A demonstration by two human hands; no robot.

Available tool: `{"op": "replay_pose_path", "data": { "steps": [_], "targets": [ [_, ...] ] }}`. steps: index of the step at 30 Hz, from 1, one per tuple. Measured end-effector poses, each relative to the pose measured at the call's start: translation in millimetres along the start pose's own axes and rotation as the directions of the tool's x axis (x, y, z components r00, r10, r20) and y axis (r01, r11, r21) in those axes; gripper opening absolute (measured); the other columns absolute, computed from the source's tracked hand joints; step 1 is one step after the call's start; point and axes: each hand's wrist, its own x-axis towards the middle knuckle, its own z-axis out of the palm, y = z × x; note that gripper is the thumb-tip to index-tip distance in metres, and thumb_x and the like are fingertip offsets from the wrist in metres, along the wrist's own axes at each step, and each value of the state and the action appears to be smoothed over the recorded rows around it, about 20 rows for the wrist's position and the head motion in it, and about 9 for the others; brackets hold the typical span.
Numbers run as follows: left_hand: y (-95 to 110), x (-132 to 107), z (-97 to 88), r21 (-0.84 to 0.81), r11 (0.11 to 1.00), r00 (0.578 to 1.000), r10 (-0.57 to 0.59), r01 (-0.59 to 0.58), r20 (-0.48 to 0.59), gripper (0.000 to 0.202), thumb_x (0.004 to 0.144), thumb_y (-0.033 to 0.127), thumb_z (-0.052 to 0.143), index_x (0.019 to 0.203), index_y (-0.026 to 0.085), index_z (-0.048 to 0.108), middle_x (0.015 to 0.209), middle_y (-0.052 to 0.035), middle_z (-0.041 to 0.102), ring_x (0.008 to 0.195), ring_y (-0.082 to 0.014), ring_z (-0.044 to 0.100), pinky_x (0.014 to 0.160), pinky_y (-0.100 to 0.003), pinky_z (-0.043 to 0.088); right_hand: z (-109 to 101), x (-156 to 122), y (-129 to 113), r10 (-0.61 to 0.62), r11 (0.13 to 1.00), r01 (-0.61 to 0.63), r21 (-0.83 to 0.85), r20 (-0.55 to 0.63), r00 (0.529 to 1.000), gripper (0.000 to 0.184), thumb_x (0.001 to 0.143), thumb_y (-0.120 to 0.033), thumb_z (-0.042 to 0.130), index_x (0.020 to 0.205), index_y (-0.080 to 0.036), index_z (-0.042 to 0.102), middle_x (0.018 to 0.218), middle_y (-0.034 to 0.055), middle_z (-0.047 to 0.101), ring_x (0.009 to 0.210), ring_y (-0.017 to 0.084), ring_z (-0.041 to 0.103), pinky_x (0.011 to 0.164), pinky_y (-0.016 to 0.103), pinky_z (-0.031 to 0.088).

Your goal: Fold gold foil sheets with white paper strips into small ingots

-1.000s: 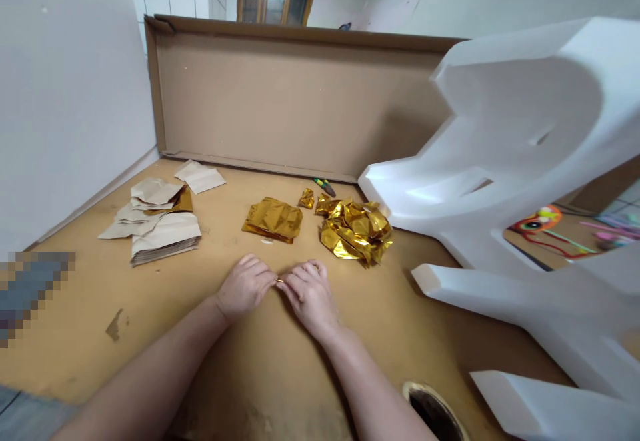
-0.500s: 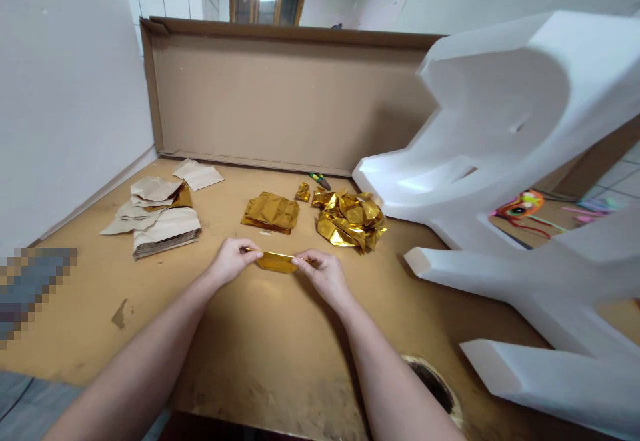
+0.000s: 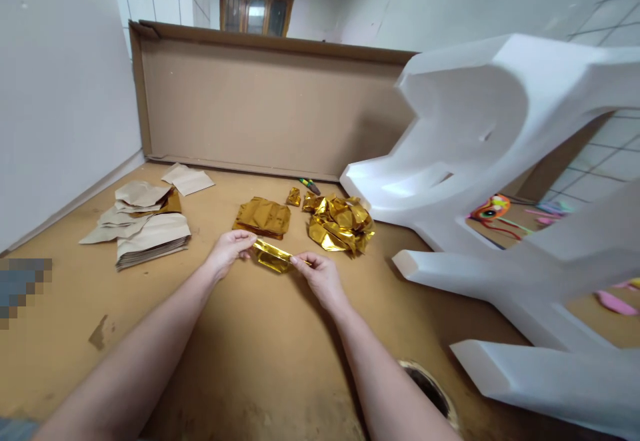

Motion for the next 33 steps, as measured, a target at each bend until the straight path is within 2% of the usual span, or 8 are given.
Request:
{"op": "replay_pose_path", "data": {
  "steps": [5,11,16,19,23,27,30,33],
  "targets": [
    [-7,-3,6.0,-0.059,0.997,0.996,-0.039,0.044,0.084,0.036,0.045,0.037,0.083,0.063,0.012,0.065,0.057,-0.0005,0.060,0.047,-0.0075,0.050,0.044,-0.019,0.037,7,-1,1,-0.002,1.000,0.002,0.003,0.005,1.000,0.044,0.062,-0.063,0.060,0.058,-0.019,0.061,0.052,-0.0005,0.055,0.048,0.012,0.045,0.048,0.026,0.036],
    [-10,-4,1.0,-0.013,1.000,0.997,-0.018,0.018,0.071,0.036,0.045,0.040,0.081,0.059,0.012,0.064,0.055,-0.0002,0.058,0.046,-0.0073,0.047,0.041,-0.019,0.032,16,-1,-1,-0.016,1.000,0.017,-0.016,0.059,0.998,0.033,0.065,-0.052,0.062,0.063,-0.019,0.065,0.058,0.0013,0.062,0.054,0.015,0.052,0.051,0.027,0.041],
    [-8,-5,2.3,-0.037,0.999,0.998,0.008,-0.006,0.064,0.036,0.042,0.039,0.082,0.061,0.013,0.065,0.055,0.0011,0.058,0.047,-0.0073,0.047,0.042,-0.019,0.033,25,10,-16,-0.118,0.979,0.141,-0.146,0.155,0.981,0.023,0.068,-0.040,0.061,0.070,-0.019,0.068,0.068,0.0024,0.067,0.062,0.017,0.056,0.057,0.027,0.043],
    [-7,-4,0.9,-0.071,0.997,0.999,0.016,-0.013,0.034,0.036,0.041,0.037,0.083,0.062,0.013,0.065,0.058,0.0008,0.060,0.049,-0.0073,0.047,0.045,-0.019,0.036,31,23,-24,-0.135,0.962,0.181,-0.205,0.219,0.966,0.021,0.072,-0.035,0.057,0.062,-0.019,0.067,0.057,-0.0008,0.061,0.053,0.013,0.049,0.051,0.025,0.037],
    [-6,-2,-3.9,-0.078,0.996,0.999,0.034,-0.033,0.011,0.034,0.045,0.034,0.082,0.065,0.013,0.066,0.065,-0.0010,0.063,0.053,-0.0079,0.049,0.047,-0.019,0.037,38,38,-24,-0.138,0.965,0.178,-0.191,0.204,0.969,0.024,0.071,-0.033,0.058,0.052,-0.019,0.062,0.046,-0.0035,0.052,0.046,0.011,0.044,0.047,0.024,0.033],
    [-7,-1,-6.0,-0.057,0.998,0.999,0.037,-0.036,0.007,0.035,0.044,0.032,0.082,0.069,0.013,0.067,0.070,-0.0021,0.065,0.055,-0.0086,0.051,0.047,-0.019,0.035,46,37,-18,-0.164,0.970,0.187,-0.157,0.149,0.975,0.022,0.073,-0.032,0.057,0.056,-0.020,0.063,0.054,-0.0012,0.059,0.053,0.014,0.050,0.053,0.026,0.037],
    [-8,-1,-5.4,-0.034,0.999,1.000,0.027,-0.027,0.014,0.031,0.045,0.032,0.082,0.064,0.013,0.066,0.064,-0.0014,0.064,0.054,-0.0093,0.051,0.045,-0.018,0.033,52,30,-12,-0.165,0.976,0.180,-0.124,0.120,0.979,0.020,0.072,-0.032,0.057,0.057,-0.021,0.063,0.059,0.0003,0.062,0.060,0.016,0.053,0.058,0.027,0.039],
    [-9,-2,-4.6,-0.001,1.000,1.000,0.019,-0.019,0.008,0.028,0.047,0.031,0.080,0.061,0.013,0.065,0.059,-0.0011,0.062,0.052,-0.0092,0.050,0.043,-0.018,0.031,56,24,-7,-0.134,0.986,0.144,-0.085,0.118,0.984,0.020,0.072,-0.033,0.057,0.058,-0.021,0.063,0.057,-0.0002,0.060,0.058,0.015,0.052,0.057,0.027,0.039]
  ]
}}
